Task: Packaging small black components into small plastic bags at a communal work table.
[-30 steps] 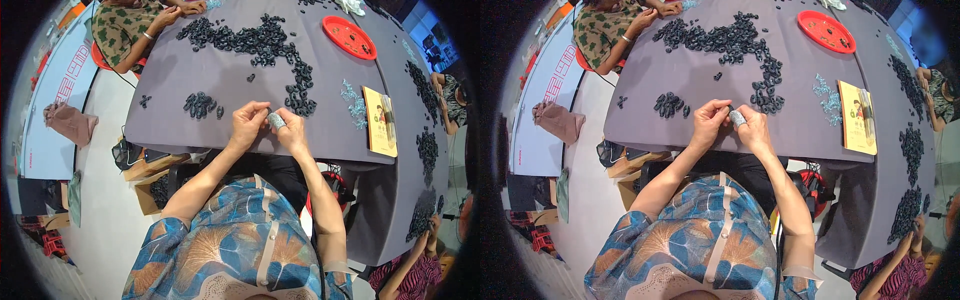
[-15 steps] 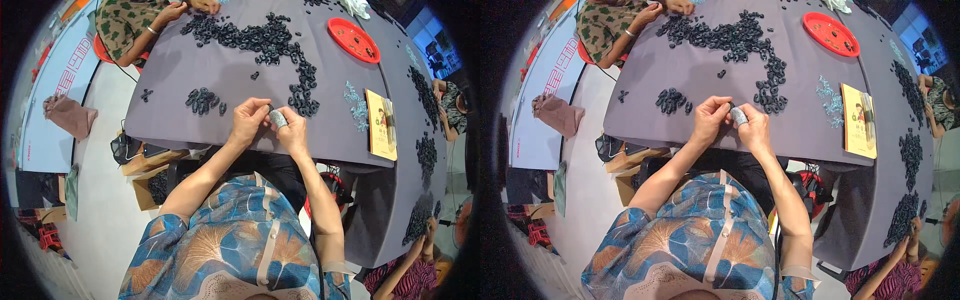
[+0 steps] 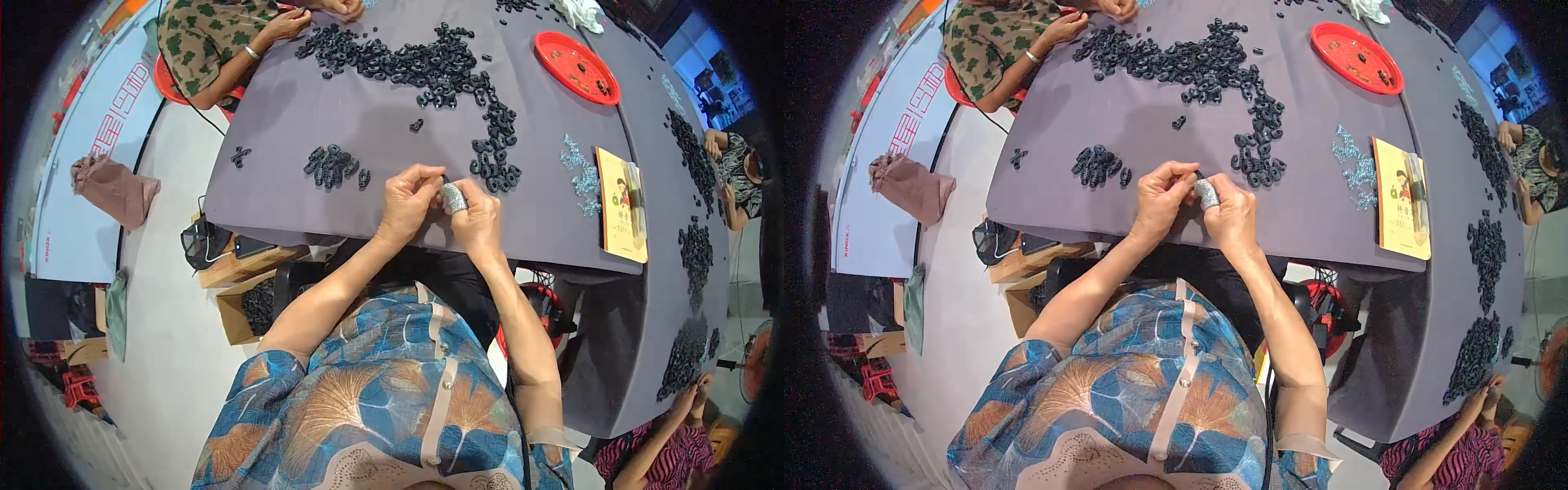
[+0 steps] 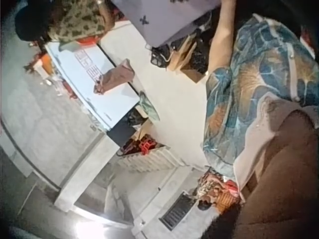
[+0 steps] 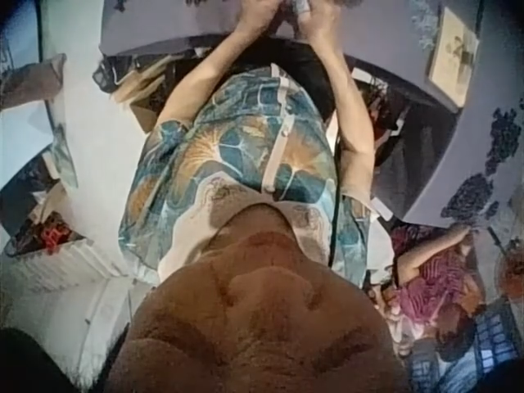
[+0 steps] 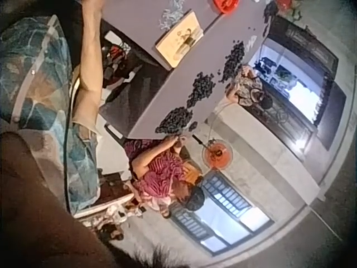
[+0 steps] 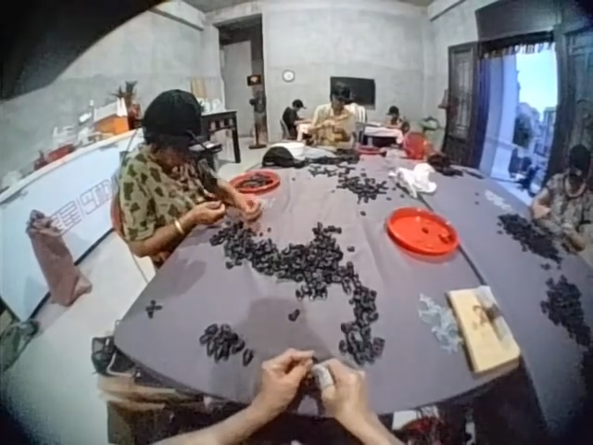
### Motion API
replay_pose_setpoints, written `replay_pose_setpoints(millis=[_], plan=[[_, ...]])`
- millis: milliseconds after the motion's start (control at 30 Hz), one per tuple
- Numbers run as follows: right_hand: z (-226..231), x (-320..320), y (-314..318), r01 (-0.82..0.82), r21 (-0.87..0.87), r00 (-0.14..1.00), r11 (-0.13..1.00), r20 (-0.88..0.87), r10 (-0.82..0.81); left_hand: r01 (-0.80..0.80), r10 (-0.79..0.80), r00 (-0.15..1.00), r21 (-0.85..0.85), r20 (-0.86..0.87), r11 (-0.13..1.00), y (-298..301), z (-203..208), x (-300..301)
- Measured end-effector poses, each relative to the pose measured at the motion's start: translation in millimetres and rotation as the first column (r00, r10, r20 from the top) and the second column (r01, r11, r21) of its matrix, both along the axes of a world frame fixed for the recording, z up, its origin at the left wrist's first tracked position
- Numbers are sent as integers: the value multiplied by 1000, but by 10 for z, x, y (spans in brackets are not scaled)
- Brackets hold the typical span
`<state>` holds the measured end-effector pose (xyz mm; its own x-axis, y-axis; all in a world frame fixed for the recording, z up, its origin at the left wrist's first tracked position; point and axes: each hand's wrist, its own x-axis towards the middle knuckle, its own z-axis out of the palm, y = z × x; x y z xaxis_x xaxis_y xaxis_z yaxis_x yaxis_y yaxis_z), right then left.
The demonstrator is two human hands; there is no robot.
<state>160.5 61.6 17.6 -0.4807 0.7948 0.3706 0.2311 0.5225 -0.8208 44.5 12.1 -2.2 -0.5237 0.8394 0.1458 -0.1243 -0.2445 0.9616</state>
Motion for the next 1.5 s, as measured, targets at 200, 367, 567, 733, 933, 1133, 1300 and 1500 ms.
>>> replay_pose_setpoints(millis=[200,367,567,733,933,1133,1300,1500], plan=[[75,3,35,-44,-331,998,943,24,55,96,-97,979,12,178,995,13,30,-74],[76,14,39,-56,-330,998,942,15,64,211,-203,963,-23,178,977,17,53,-132],[89,23,70,-125,-371,992,920,-26,125,195,-199,952,40,231,980,12,28,-160],[122,20,39,-120,-384,992,916,-23,120,222,-223,933,37,282,974,18,14,-185],[142,-16,15,-138,-491,990,860,-58,126,218,-231,922,77,310,973,25,-21,-189],[126,-18,-15,-123,-499,992,858,-77,97,209,-214,930,50,298,977,32,-5,-174],[23,4,11,-158,-418,977,894,-199,80,214,-220,935,53,279,975,33,48,-178],[28,30,45,-288,-351,945,891,-255,205,343,-339,896,35,287,939,-1,90,-222]])
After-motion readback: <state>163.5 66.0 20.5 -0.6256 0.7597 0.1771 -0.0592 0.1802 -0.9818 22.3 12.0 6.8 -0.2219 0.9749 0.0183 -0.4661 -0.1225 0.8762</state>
